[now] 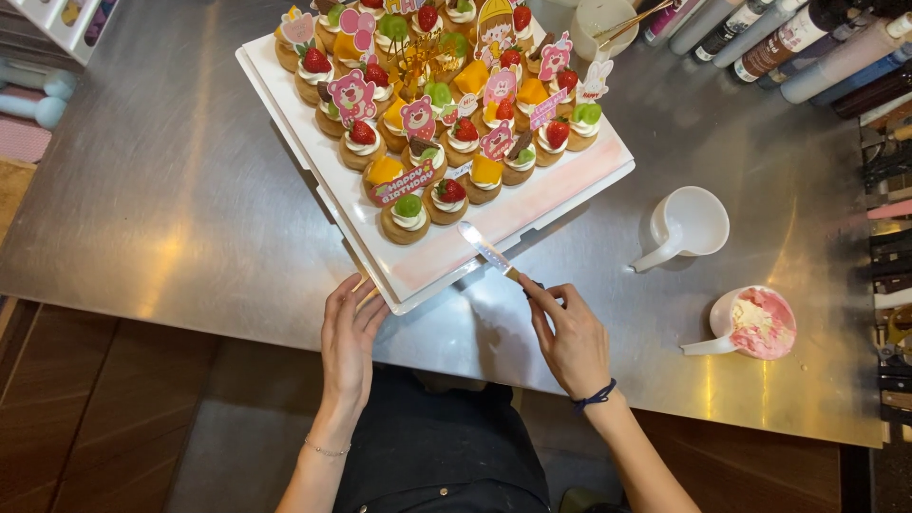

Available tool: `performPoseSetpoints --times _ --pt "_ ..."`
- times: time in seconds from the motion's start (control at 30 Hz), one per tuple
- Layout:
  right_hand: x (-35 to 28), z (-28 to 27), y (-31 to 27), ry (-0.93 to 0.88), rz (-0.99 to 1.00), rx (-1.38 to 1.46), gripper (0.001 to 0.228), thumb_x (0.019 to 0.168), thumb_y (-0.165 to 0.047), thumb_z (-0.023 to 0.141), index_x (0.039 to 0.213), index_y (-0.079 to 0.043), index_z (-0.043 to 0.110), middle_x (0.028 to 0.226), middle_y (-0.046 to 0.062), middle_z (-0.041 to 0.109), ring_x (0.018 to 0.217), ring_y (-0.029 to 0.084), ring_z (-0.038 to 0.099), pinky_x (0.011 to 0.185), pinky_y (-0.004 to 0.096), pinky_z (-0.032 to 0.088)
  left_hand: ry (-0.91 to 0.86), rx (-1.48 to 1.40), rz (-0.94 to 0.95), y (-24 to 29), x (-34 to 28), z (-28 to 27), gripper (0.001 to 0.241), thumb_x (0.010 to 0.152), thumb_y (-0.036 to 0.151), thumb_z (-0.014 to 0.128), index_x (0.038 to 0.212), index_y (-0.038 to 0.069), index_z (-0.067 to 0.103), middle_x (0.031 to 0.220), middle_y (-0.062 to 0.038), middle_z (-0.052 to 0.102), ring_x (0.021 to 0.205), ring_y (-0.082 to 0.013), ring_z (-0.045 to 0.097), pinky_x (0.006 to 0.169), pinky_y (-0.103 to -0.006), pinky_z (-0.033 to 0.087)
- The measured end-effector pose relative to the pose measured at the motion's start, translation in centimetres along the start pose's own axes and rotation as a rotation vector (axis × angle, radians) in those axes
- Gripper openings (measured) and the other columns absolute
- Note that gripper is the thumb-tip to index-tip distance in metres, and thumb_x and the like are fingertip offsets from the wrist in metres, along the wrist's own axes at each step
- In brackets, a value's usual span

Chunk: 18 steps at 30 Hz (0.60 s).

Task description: Wiping a small palette knife clean with a cloth and washing it under a faucet in a sink.

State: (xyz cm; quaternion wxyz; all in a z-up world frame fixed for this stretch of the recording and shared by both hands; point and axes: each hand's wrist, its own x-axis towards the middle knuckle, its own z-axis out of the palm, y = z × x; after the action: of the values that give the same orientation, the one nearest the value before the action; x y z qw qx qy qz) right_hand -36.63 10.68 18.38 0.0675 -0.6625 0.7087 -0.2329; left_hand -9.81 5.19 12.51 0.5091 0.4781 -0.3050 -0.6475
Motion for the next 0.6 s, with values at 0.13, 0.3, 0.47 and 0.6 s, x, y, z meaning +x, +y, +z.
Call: performPoseSetpoints --times 0.13,0.3,0.47,0.6 --pt "-0.7 0.6 -1.2 -0.081 0.0 0.0 0.041 0.094 -0.015 0.067 0.134 -0.026 0.068 0.094 0.007 0.068 0.063 0.02 0.062 0.053 0.036 0.052 -0.007 0.024 -0.008 0.0 -0.3 0.3 0.049 0.107 0.031 0.033 0.144 0.0 0.041 0.142 -0.024 0.052 0.133 -0.0337 0.056 0.115 -0.0463 0.047" --pt "-2.1 1.4 -3.5 -0.144 -0.074 0.094 0.041 0.094 -0.014 0.066 0.134 -0.025 0.068 0.095 0.007 0.068 0.068 0.02 0.063 0.058 0.036 0.053 -0.041 -0.017 -0.011 0.1 -0.5 0.5 0.048 0.108 0.031 0.032 0.144 -0.001 0.04 0.143 -0.024 0.051 0.136 -0.0357 0.055 0.116 -0.0461 0.046" --pt "-2.2 0.2 -5.4 -0.296 0.016 0.246 0.043 0.095 -0.013 0.065 0.135 -0.026 0.067 0.095 0.006 0.068 0.063 0.019 0.063 0.056 0.034 0.053 -0.03 -0.061 -0.046 -0.1 -0.4 0.7 0.049 0.108 0.032 0.033 0.144 0.0 0.039 0.142 -0.024 0.05 0.136 -0.0375 0.055 0.116 -0.0466 0.045" --pt "-2.3 0.7 -4.2 -0.06 -0.033 0.108 0.045 0.093 -0.011 0.067 0.136 -0.023 0.067 0.095 0.007 0.068 0.068 0.019 0.062 0.057 0.035 0.052 -0.038 -0.098 -0.042 -0.2 -0.3 0.5 0.05 0.108 0.034 0.035 0.144 -0.001 0.039 0.143 -0.025 0.051 0.136 -0.0375 0.054 0.116 -0.0477 0.044"
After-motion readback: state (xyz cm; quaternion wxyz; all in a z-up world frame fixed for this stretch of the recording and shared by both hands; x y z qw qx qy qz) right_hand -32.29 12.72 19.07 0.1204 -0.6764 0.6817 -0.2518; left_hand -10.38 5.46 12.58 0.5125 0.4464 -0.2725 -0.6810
